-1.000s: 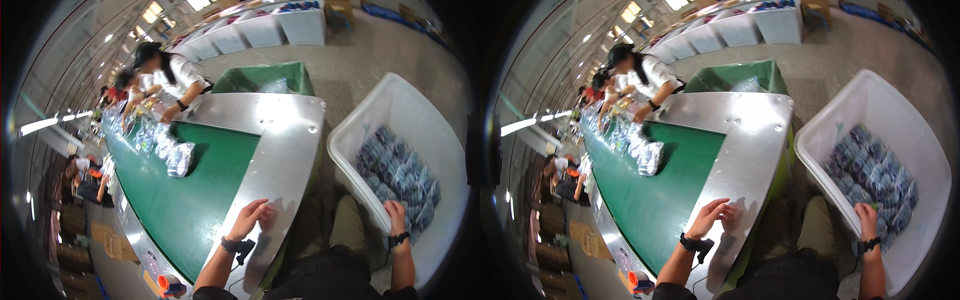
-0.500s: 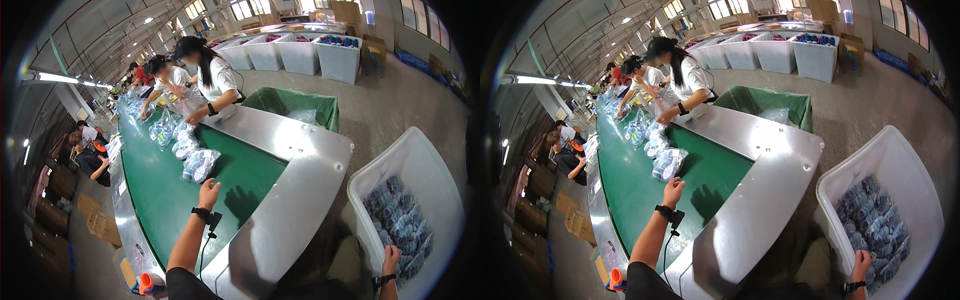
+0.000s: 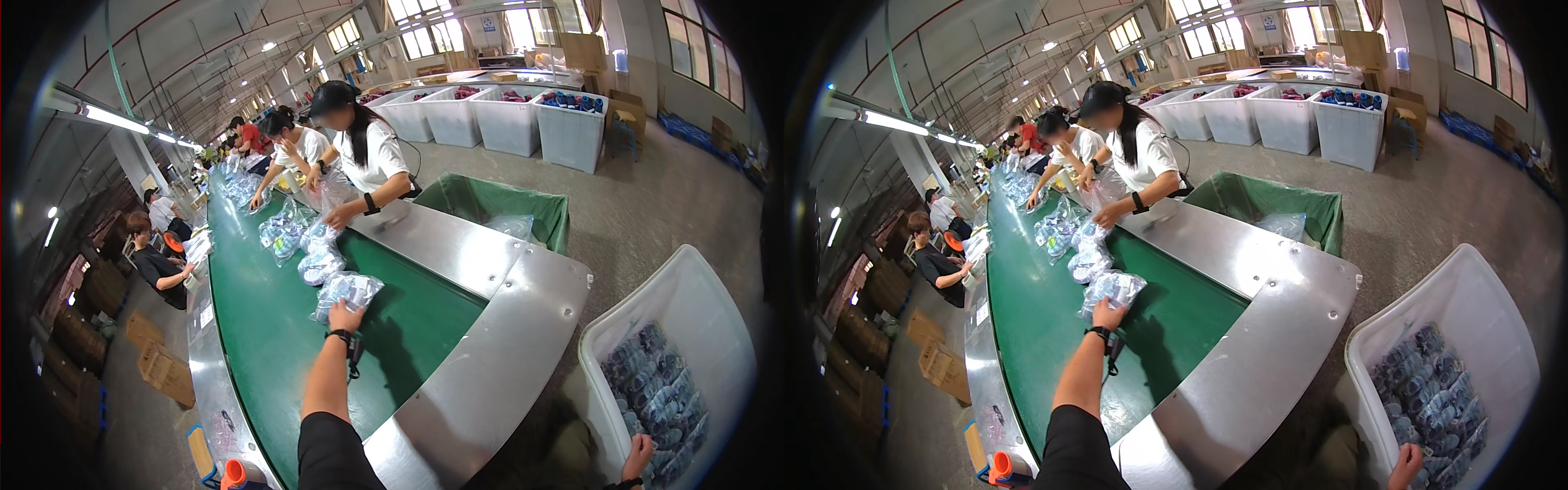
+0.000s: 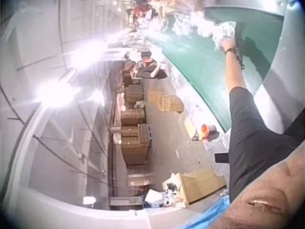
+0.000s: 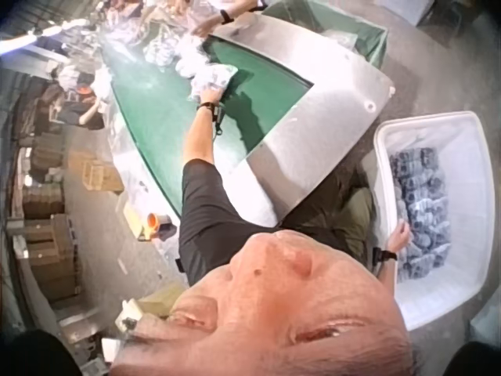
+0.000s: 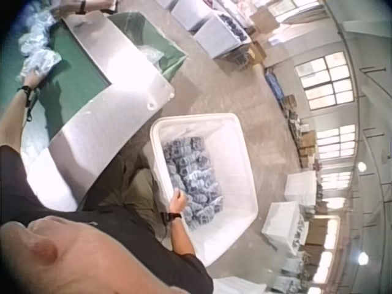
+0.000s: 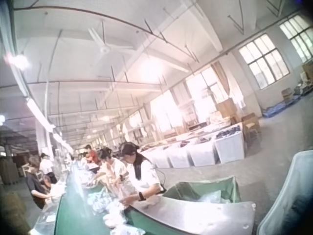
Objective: The person repeatedly picks up small plastic-wrapped packages from a conveyor belt and places them into a large white bin. The action is continuous and repetitive, with the person handling each package individually.
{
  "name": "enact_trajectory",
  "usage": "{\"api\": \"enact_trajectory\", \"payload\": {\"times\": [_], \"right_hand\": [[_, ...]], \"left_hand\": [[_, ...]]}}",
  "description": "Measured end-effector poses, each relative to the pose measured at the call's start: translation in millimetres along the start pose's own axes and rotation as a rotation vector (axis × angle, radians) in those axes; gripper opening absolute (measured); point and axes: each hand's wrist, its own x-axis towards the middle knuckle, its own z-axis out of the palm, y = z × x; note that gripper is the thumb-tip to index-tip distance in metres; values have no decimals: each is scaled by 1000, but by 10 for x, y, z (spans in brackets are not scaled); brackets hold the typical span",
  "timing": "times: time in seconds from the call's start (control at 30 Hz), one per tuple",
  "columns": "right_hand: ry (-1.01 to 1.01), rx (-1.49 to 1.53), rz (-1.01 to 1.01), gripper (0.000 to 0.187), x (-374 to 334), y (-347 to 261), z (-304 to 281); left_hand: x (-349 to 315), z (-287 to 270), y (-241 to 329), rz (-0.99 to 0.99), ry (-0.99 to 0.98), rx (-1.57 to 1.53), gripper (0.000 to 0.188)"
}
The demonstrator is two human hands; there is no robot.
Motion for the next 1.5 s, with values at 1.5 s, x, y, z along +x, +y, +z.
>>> {"api": "enact_trajectory", "payload": {"times": [1.5], "right_hand": [[-865, 887, 78, 37, -133, -1575, -290]], "left_hand": [[-3685, -533, 1834, -342, -1082, -1543, 62]]}}
